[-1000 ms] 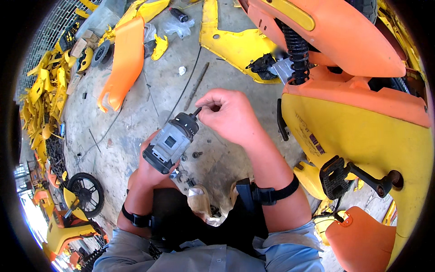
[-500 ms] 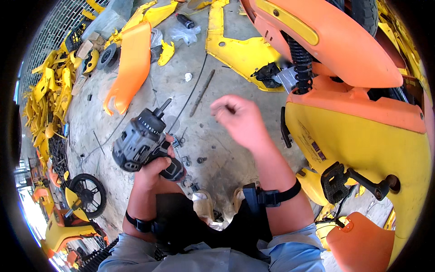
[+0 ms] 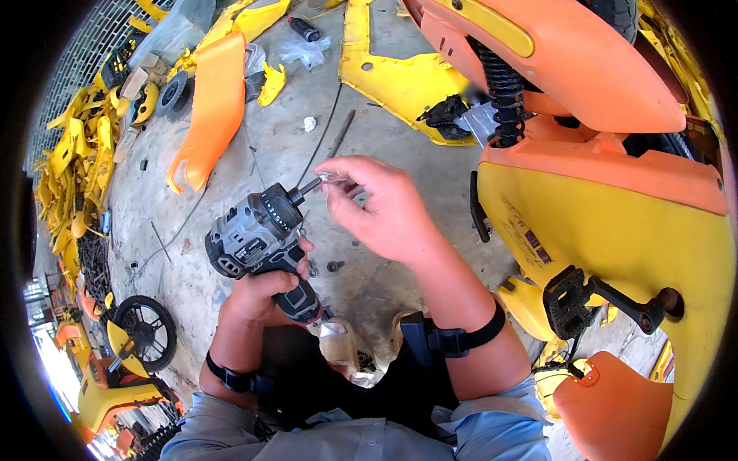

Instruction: The person disassembles a yellow and orange electric scooter using a cordless impact driver. They remove the seat and various plastic body panels, placing the parts on the floor. The person also adjusts the bit on the impact driver during the process.

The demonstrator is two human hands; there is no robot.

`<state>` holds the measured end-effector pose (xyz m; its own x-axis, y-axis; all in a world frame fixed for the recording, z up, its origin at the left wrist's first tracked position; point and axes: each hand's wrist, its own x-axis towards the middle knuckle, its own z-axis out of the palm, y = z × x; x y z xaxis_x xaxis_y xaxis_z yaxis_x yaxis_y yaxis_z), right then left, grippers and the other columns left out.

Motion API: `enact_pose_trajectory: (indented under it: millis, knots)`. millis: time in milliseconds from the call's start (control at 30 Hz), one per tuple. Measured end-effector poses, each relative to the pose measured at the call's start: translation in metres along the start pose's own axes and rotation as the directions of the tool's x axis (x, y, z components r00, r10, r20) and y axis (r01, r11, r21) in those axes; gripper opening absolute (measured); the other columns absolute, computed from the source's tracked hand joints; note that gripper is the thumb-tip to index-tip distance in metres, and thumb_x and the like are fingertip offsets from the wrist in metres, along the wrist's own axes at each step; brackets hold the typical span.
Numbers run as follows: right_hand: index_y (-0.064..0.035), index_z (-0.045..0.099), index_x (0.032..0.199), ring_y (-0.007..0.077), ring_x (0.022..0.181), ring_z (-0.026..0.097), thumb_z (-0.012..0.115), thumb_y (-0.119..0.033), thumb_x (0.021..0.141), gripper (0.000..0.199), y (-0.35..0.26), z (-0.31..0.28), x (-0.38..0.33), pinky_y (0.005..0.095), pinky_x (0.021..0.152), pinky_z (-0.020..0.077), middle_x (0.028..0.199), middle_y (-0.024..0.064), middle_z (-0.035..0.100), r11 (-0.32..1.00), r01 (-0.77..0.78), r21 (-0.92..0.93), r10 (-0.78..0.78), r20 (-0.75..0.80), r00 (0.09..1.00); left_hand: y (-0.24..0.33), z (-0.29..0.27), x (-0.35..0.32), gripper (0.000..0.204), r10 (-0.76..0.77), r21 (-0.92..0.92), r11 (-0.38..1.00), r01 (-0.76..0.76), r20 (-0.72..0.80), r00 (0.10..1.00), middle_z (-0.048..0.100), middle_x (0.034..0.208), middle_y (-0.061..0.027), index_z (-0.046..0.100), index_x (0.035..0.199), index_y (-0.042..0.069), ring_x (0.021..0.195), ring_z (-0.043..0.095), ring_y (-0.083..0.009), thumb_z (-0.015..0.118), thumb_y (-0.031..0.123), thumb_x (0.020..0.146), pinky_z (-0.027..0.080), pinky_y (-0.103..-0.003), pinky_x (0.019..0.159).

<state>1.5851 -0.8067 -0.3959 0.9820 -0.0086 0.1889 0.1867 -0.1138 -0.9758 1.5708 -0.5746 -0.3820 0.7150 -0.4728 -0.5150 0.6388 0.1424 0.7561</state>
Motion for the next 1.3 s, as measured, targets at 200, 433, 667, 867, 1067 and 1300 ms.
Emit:
enact_pose_trajectory:
  millis: [200, 433, 667, 867, 1067, 1300]
  knots:
    - [-0.0029, 0.069, 0.11, 0.0152, 0.078, 0.068, 0.068, -0.001, 0.088, 0.022, 0.005, 0.0, -0.001, 0.0289, 0.07, 0.0545, 0.092, 0.0096, 0.071, 0.986, 0.102, -0.135, -0.111, -0.059, 0.992, -0.006, 0.0, 0.002, 0.053, -0.012, -0.101, 0.995, 0.016, 0.038, 0.999, 0.066, 0.1, -0.0078, 0.061, 0.12, -0.001, 0.085, 0.064, -0.0167, 0.061, -0.01, 0.068, 0.052, -0.03, 0.074]
    - [-0.0023, 0.07, 0.105, 0.0134, 0.076, 0.069, 0.068, 0.001, 0.085, 0.02, 0.005, 0.007, 0.0, 0.0281, 0.068, 0.0551, 0.086, 0.0078, 0.072, 0.985, 0.102, -0.136, -0.117, -0.111, 0.987, -0.005, 0.0, 0.001, 0.052, -0.073, -0.173, 0.981, 0.086, 0.079, 0.994, 0.065, 0.092, -0.0083, 0.061, 0.118, -0.002, 0.083, 0.063, -0.0177, 0.062, -0.006, 0.066, 0.052, -0.03, 0.073]
    - [-0.0028, 0.071, 0.1, 0.0137, 0.073, 0.069, 0.069, 0.002, 0.082, 0.019, 0.01, 0.014, 0.001, 0.0275, 0.066, 0.0552, 0.084, 0.0087, 0.071, 0.965, 0.094, -0.244, -0.148, -0.216, 0.965, -0.005, 0.01, 0.001, 0.053, -0.065, -0.178, 0.981, 0.08, 0.089, 0.994, 0.063, 0.086, -0.0087, 0.061, 0.116, -0.004, 0.081, 0.062, -0.0211, 0.06, -0.001, 0.064, 0.051, -0.032, 0.075]
    - [-0.0035, 0.071, 0.103, 0.0133, 0.077, 0.069, 0.067, 0.002, 0.084, 0.019, 0.008, 0.012, -0.001, 0.0272, 0.068, 0.0547, 0.086, 0.0081, 0.071, 0.955, 0.082, -0.286, -0.146, -0.212, 0.966, -0.006, 0.01, 0.003, 0.052, -0.061, -0.209, 0.975, 0.081, 0.098, 0.993, 0.062, 0.085, -0.0085, 0.061, 0.116, -0.005, 0.081, 0.062, -0.021, 0.059, -0.002, 0.064, 0.051, -0.032, 0.075]
    - [-0.0034, 0.071, 0.111, 0.0108, 0.084, 0.068, 0.065, 0.0, 0.09, 0.022, 0.009, -0.001, -0.002, 0.0264, 0.072, 0.0529, 0.093, 0.0068, 0.073, 0.999, -0.039, -0.021, 0.039, -0.036, 0.999, -0.01, 0.005, 0.004, 0.046, -0.029, -0.087, 0.996, 0.028, -0.015, 0.999, 0.064, 0.089, -0.0058, 0.064, 0.115, -0.003, 0.081, 0.061, -0.0156, 0.06, -0.006, 0.069, 0.051, -0.029, 0.072]
    - [-0.0024, 0.071, 0.11, 0.0098, 0.082, 0.067, 0.066, 0.0, 0.089, 0.021, 0.01, -0.005, -0.001, 0.0257, 0.071, 0.0527, 0.092, 0.0063, 0.073, 0.996, -0.041, -0.078, 0.04, -0.003, 0.999, -0.008, 0.008, 0.004, 0.052, 0.058, 0.218, 0.975, -0.041, -0.072, 0.996, 0.063, 0.087, -0.0029, 0.063, 0.118, 0.001, 0.083, 0.058, -0.0148, 0.062, -0.002, 0.067, 0.049, -0.029, 0.075]
